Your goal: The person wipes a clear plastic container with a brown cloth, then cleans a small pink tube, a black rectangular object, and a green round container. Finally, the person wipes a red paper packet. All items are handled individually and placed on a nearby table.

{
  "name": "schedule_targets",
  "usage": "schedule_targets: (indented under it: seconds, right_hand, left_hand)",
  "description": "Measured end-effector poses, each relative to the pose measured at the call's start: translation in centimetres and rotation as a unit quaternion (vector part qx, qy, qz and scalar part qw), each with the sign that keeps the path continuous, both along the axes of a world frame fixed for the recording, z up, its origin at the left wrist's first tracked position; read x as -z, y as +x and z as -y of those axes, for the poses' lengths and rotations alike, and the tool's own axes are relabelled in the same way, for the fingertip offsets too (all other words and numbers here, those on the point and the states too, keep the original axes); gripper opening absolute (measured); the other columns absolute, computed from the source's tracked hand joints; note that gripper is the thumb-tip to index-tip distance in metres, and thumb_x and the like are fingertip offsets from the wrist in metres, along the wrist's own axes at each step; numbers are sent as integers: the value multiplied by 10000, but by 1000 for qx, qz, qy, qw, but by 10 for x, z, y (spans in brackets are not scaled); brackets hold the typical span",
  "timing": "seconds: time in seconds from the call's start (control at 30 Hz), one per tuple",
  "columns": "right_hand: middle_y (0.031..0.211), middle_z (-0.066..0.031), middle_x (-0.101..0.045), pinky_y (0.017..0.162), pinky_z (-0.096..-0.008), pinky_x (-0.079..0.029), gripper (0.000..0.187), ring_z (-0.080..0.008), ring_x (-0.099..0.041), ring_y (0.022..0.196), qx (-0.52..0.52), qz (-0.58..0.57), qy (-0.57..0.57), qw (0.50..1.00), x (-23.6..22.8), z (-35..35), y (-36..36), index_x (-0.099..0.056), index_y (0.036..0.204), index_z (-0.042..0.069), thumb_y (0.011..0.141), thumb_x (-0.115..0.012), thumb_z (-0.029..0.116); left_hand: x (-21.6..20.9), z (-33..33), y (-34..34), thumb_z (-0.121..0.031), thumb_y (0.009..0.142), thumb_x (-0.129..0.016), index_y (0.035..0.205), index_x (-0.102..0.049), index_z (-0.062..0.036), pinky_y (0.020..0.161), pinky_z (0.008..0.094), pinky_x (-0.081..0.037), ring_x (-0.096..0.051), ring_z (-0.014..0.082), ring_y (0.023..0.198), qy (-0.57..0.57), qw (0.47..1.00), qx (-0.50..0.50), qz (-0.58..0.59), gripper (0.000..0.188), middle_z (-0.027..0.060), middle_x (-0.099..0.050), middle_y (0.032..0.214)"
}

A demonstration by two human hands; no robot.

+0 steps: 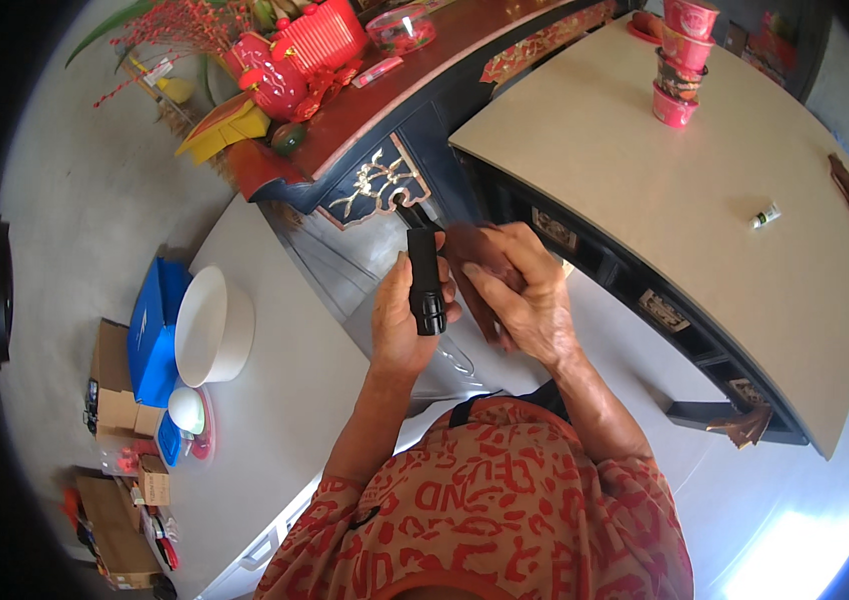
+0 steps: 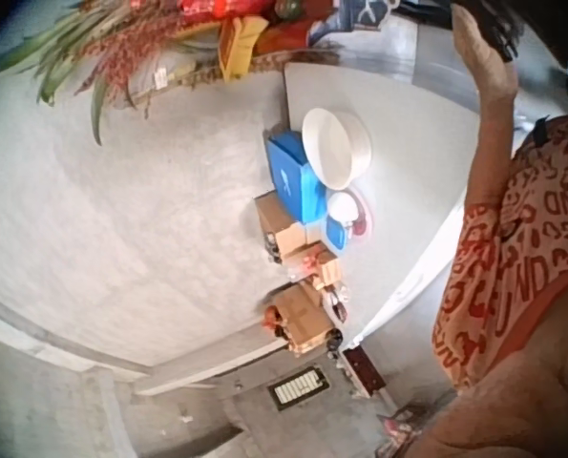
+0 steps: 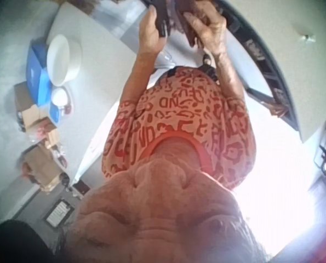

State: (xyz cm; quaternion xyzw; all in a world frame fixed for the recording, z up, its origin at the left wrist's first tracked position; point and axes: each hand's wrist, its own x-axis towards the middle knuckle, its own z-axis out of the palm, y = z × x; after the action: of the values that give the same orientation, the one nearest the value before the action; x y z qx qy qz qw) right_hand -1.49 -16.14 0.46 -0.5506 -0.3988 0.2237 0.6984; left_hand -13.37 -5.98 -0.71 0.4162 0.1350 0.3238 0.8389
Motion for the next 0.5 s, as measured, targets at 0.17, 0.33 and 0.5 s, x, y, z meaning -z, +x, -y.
schedule_targets:
  seconds: [0.17,0.33,0.5]
  right_hand:
    - [1009,-122,-583,782,-311,-483,307,-252,-601,905,-13,147,44,988,12,-16,-5,-629,1057,27,759,-698,51]
    - [991,-117,-589,776,-311,-484,292,-245,-600,894,-134,115,-21,984,33,5,1,-633,1046,26,760,-690,43]
    - [1019,-114,-573,816,-314,-469,300,-239,-575,920,79,16,3,997,27,-7,-6,-635,1049,18,755,-695,24]
  left_hand:
    - [4,-1,12,-354,982,-455,1122,-538,-80,660,218,-425,-508,67,774,26,997,-76,-7,319,-7,-560,929]
    - [6,-24,7,-435,938,-525,1155,-543,-136,699,234,-394,-448,54,811,28,983,-170,-58,370,-47,-494,906]
    - [-2,-20,15,-244,946,-568,1199,-487,-129,699,210,-446,-505,48,857,64,991,-110,-39,290,-35,-536,959]
